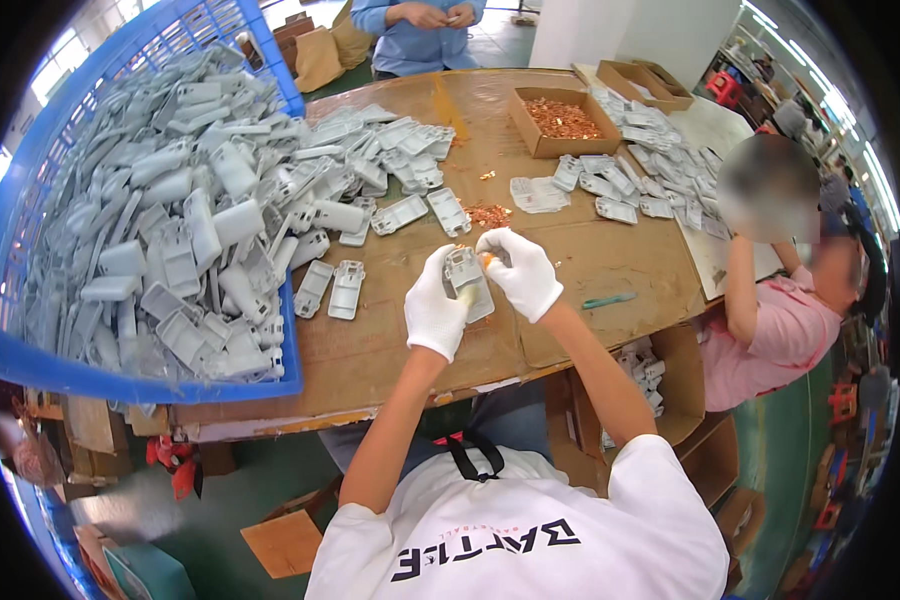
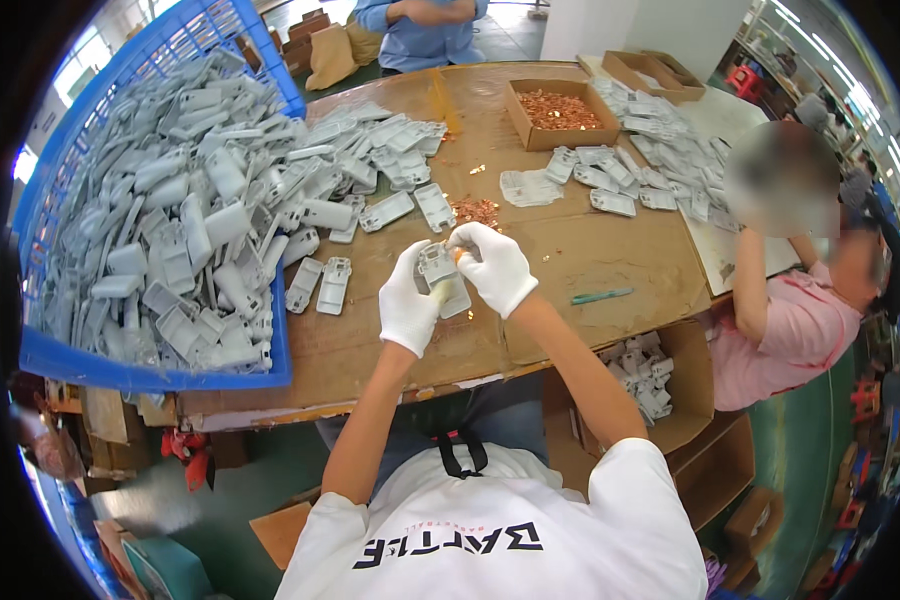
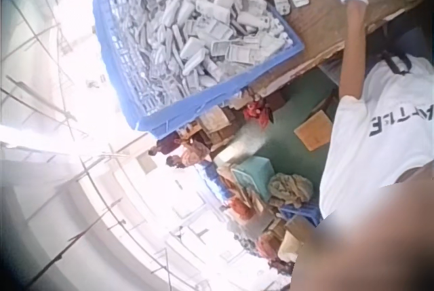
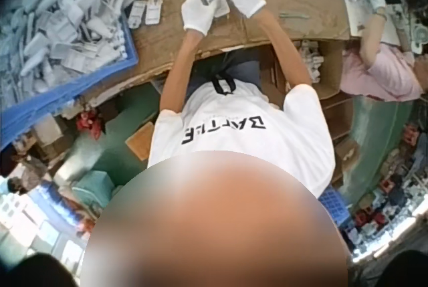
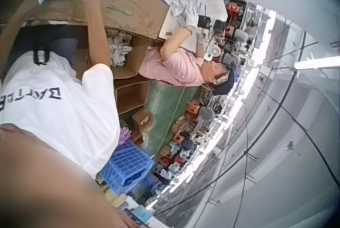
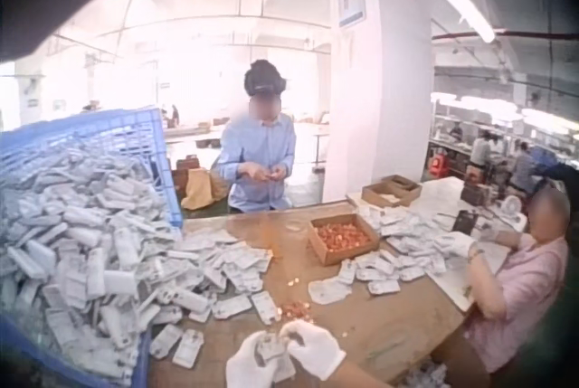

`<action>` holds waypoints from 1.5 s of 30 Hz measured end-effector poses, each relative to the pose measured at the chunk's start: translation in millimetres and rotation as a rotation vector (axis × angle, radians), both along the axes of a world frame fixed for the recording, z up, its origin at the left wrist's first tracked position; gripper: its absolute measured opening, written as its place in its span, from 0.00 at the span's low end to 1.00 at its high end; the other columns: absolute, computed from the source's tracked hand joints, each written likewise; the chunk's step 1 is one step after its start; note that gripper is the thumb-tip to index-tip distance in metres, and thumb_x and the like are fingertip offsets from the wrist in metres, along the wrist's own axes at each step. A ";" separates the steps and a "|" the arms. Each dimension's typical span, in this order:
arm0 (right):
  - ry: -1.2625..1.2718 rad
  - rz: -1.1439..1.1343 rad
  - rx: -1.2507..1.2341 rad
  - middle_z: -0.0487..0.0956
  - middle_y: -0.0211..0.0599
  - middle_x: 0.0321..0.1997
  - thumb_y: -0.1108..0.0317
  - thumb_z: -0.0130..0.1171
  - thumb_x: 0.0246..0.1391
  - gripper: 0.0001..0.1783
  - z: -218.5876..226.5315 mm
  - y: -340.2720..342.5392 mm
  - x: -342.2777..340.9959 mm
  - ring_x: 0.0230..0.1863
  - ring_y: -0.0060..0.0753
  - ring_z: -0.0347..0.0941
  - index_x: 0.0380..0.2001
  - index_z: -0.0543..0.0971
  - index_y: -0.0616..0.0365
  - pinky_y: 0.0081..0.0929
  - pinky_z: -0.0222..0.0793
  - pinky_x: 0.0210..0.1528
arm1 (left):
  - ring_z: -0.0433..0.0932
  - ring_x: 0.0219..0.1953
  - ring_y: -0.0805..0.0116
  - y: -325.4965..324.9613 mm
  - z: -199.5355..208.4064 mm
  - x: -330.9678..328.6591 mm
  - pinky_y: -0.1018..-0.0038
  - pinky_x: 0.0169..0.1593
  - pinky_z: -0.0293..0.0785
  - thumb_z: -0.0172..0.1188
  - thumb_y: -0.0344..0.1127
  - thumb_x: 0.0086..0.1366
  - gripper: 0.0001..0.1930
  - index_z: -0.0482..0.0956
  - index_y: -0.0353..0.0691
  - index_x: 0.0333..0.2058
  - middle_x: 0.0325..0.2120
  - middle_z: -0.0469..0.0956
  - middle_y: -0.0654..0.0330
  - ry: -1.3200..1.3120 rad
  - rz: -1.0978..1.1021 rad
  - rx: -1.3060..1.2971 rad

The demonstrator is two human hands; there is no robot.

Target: The person assembles electronic casings by picking up small metal contact pieces and inserting them into the plastic casings by hand.

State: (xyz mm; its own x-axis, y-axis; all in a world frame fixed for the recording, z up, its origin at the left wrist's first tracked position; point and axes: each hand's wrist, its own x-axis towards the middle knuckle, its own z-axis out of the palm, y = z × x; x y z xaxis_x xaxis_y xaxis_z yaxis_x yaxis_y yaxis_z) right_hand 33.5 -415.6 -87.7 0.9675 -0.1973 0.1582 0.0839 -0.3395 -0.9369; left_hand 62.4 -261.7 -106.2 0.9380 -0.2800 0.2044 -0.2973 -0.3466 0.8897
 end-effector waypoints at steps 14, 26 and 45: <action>-0.246 -0.143 -0.325 0.76 0.39 0.35 0.75 0.63 0.43 0.11 -2.1 28.3 4.1 0.38 0.46 0.74 0.33 0.78 0.54 0.36 0.71 0.42 | 0.80 0.44 0.52 5.8 1.0 -5.3 0.65 0.46 0.77 0.68 0.28 0.50 0.26 0.76 0.44 0.51 0.41 0.81 0.51 -0.103 0.079 -0.003; -0.015 0.010 -0.448 0.81 0.50 0.34 0.70 0.59 0.52 0.11 -20.1 26.8 0.5 0.37 0.52 0.78 0.40 0.80 0.58 0.40 0.72 0.39 | 0.82 0.39 0.52 25.8 -14.1 3.5 0.65 0.43 0.78 0.66 0.27 0.52 0.21 0.79 0.43 0.47 0.38 0.82 0.51 0.066 -0.077 -0.084; 0.081 0.183 -0.161 0.81 0.50 0.40 0.64 0.51 0.60 0.18 -34.0 25.6 2.9 0.38 0.44 0.80 0.50 0.76 0.62 0.35 0.73 0.40 | 0.81 0.38 0.50 31.8 -22.2 29.3 0.63 0.42 0.77 0.60 0.26 0.56 0.12 0.81 0.42 0.40 0.33 0.82 0.50 0.052 -0.105 0.072</action>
